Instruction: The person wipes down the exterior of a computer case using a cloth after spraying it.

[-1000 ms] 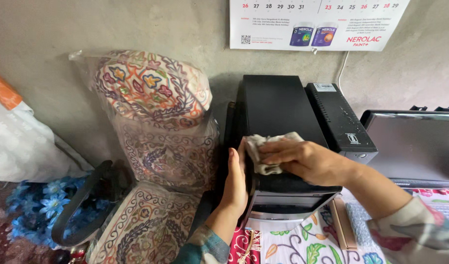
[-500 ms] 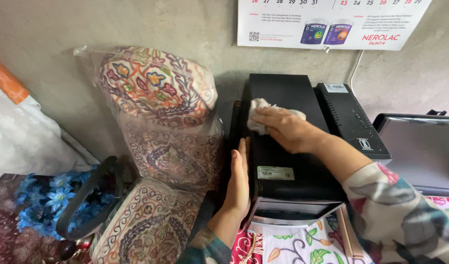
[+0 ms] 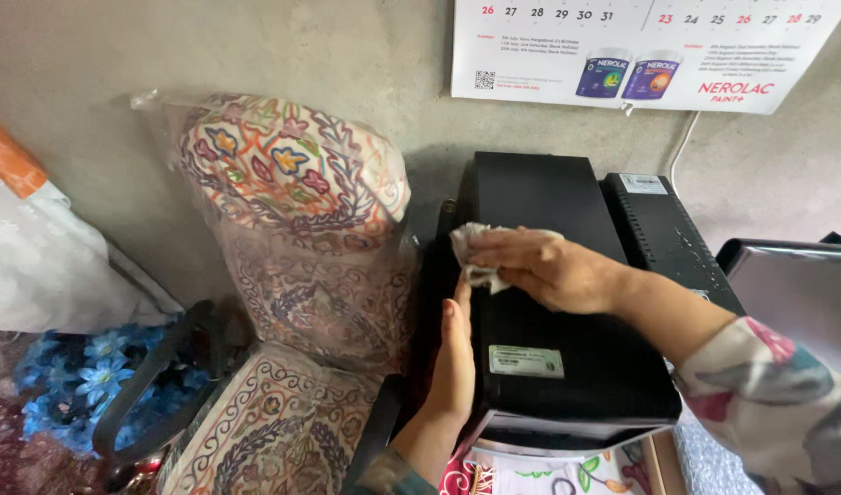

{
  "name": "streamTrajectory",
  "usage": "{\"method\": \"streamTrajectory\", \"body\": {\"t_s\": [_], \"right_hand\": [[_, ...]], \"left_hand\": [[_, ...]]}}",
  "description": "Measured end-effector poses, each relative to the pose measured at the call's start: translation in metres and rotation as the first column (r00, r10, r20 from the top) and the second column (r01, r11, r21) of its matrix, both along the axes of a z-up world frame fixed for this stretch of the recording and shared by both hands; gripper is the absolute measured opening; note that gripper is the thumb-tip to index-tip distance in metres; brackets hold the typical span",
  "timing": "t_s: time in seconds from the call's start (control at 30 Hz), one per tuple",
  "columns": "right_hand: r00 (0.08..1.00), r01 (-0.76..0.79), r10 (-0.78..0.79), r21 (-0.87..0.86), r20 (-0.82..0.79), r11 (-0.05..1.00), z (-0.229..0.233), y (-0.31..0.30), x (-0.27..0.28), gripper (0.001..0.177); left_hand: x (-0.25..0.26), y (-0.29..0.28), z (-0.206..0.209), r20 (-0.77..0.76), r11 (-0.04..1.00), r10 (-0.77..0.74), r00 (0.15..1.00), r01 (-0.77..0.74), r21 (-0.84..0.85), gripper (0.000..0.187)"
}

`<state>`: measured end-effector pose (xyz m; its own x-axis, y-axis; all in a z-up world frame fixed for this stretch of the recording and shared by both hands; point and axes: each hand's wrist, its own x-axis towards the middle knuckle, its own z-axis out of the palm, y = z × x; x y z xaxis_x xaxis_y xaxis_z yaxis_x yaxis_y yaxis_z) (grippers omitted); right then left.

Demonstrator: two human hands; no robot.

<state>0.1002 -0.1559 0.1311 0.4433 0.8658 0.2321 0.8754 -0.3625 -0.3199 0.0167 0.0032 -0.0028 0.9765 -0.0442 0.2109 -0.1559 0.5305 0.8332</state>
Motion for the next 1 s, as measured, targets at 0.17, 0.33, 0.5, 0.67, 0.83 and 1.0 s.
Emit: {"method": "streamTrajectory", "body": {"t_s": [0.17,0.33,0.5,0.67,0.83,1.0], "right_hand": [[0.983,0.181,-0.181,-0.054,-0.007,0.982,-0.013,0.006,0.096,0.048],[0.921,0.384,-0.380,-0.040,0.083,0.922,-0.037,-0.001,0.181,0.050],[0.845,0.527,-0.523,-0.001,0.107,0.850,-0.057,-0.053,0.219,0.047],[0.786,0.607,-0.606,0.029,0.123,0.794,-0.057,-0.084,0.175,0.047],[0.838,0.531,-0.541,0.117,0.073,0.839,-0.043,-0.088,0.079,0.044],[0.882,0.451,-0.450,0.021,0.143,0.892,-0.024,-0.081,-0.028,0.049]], "left_hand": [[0.001,-0.002,-0.009,0.130,0.989,0.023,0.991,-0.042,0.142,0.083],[-0.003,-0.004,-0.002,0.124,0.966,0.083,0.989,-0.110,0.232,0.084],[-0.019,0.002,0.013,0.052,0.954,0.018,0.998,-0.033,0.299,0.084],[-0.016,0.001,0.011,0.017,0.959,0.004,1.000,-0.009,0.284,0.083],[-0.011,0.000,0.005,0.096,0.966,0.023,0.995,-0.047,0.255,0.081],[-0.023,0.002,0.019,0.080,0.954,0.044,0.996,-0.066,0.294,0.081]]}}
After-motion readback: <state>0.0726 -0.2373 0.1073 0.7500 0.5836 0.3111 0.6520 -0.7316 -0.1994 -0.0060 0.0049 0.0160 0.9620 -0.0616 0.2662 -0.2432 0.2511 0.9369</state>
